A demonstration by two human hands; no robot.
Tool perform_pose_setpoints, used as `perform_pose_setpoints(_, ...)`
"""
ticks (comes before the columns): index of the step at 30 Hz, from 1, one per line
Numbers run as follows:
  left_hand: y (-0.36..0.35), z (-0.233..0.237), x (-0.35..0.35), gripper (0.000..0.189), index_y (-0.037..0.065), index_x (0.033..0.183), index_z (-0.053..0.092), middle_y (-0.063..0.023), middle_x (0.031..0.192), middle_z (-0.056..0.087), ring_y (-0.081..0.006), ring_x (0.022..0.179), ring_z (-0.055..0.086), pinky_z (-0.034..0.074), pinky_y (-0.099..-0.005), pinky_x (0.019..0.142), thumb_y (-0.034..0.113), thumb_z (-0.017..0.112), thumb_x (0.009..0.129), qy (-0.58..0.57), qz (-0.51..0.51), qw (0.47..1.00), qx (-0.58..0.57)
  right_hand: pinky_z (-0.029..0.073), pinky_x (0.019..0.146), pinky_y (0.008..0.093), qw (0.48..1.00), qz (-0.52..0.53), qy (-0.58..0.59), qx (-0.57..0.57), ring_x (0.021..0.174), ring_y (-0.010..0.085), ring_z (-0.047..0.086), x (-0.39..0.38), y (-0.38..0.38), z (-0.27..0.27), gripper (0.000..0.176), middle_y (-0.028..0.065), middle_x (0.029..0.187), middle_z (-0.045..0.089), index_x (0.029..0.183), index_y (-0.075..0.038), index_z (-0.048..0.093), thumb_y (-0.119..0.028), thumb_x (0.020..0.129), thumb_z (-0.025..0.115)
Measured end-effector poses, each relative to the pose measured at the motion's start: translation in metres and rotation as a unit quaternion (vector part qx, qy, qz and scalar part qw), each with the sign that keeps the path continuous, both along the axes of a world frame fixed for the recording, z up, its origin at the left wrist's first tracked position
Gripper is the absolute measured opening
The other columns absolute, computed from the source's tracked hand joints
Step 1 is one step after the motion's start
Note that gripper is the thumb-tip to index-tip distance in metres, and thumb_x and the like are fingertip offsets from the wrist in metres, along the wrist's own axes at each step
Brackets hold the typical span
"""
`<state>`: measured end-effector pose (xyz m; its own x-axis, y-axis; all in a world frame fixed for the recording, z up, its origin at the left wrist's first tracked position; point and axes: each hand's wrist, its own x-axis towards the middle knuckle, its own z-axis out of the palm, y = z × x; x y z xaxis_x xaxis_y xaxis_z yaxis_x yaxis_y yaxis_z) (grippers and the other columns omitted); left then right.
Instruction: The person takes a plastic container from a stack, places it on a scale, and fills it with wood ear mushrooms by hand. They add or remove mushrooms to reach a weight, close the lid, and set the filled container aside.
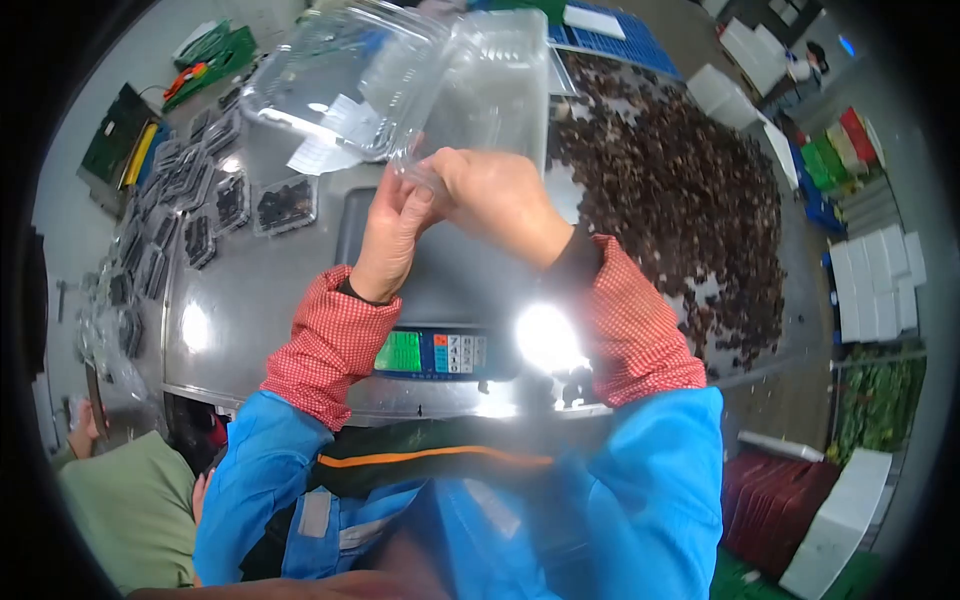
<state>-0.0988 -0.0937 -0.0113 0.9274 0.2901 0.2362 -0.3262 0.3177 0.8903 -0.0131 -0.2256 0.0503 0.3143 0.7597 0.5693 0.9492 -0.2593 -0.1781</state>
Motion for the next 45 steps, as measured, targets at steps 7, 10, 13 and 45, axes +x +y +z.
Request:
perform_pose_setpoints(7, -0.029, -0.057, -0.028, 0.057, 0.001, 0.146, 0.032, -0.0153, 0.137, 0.049, -0.0231, 0.116, 0.056, 0.054, -0.0326, 0.09, 0.005, 0.056, 0.094, 0.09, -0.035, 0.995, -0.014, 0.051, 0.06, 0.0438, 0.99, -0.03, 0.123, -0.067, 0.071, 0.0335, 0.066, -0.04, -0.056, -0.074, 0.026, 0.0143, 0.077, 0.065, 0.089, -0.004, 0.057, -0.03, 0.091, 0.064)
perform_pose_setpoints(10, -0.042, -0.065, -0.037, 0.053, 0.006, 0.144, 0.034, -0.0152, 0.137, 0.05, -0.0229, 0.114, 0.059, 0.057, -0.0355, 0.087, 0.016, 0.054, 0.095, 0.141, -0.029, 0.989, -0.019, 0.05, 0.065, 0.045, 0.976, -0.013, 0.219, 0.007, 0.076, 0.0347, 0.065, -0.051, -0.076, -0.085, 0.027, 0.0152, 0.074, 0.063, 0.086, -0.003, 0.058, -0.029, 0.093, 0.06)
perform_pose_setpoints(13, -0.051, -0.067, -0.04, 0.054, 0.008, 0.143, 0.035, -0.0131, 0.136, 0.051, -0.0225, 0.115, 0.058, 0.057, -0.0371, 0.085, 0.022, 0.055, 0.095, 0.157, -0.033, 0.987, 0.009, 0.049, 0.07, 0.0426, 0.939, 0.039, 0.339, 0.043, 0.079, 0.0333, 0.064, -0.049, -0.09, -0.086, 0.027, 0.0166, 0.077, 0.064, 0.091, -0.001, 0.063, -0.027, 0.096, 0.057)
perform_pose_setpoints(45, -0.092, -0.102, -0.03, 0.056, 0.002, 0.143, 0.025, -0.0196, 0.132, 0.041, -0.0314, 0.123, 0.045, 0.044, -0.0457, 0.103, 0.016, 0.055, 0.097, 0.254, 0.439, 0.861, -0.031, 0.054, 0.067, 0.0423, 0.963, -0.23, -0.127, -0.056, 0.082, 0.0299, 0.062, 0.23, -0.28, -0.154, 0.028, 0.0104, 0.087, 0.059, 0.094, -0.01, 0.057, -0.029, 0.081, 0.073)
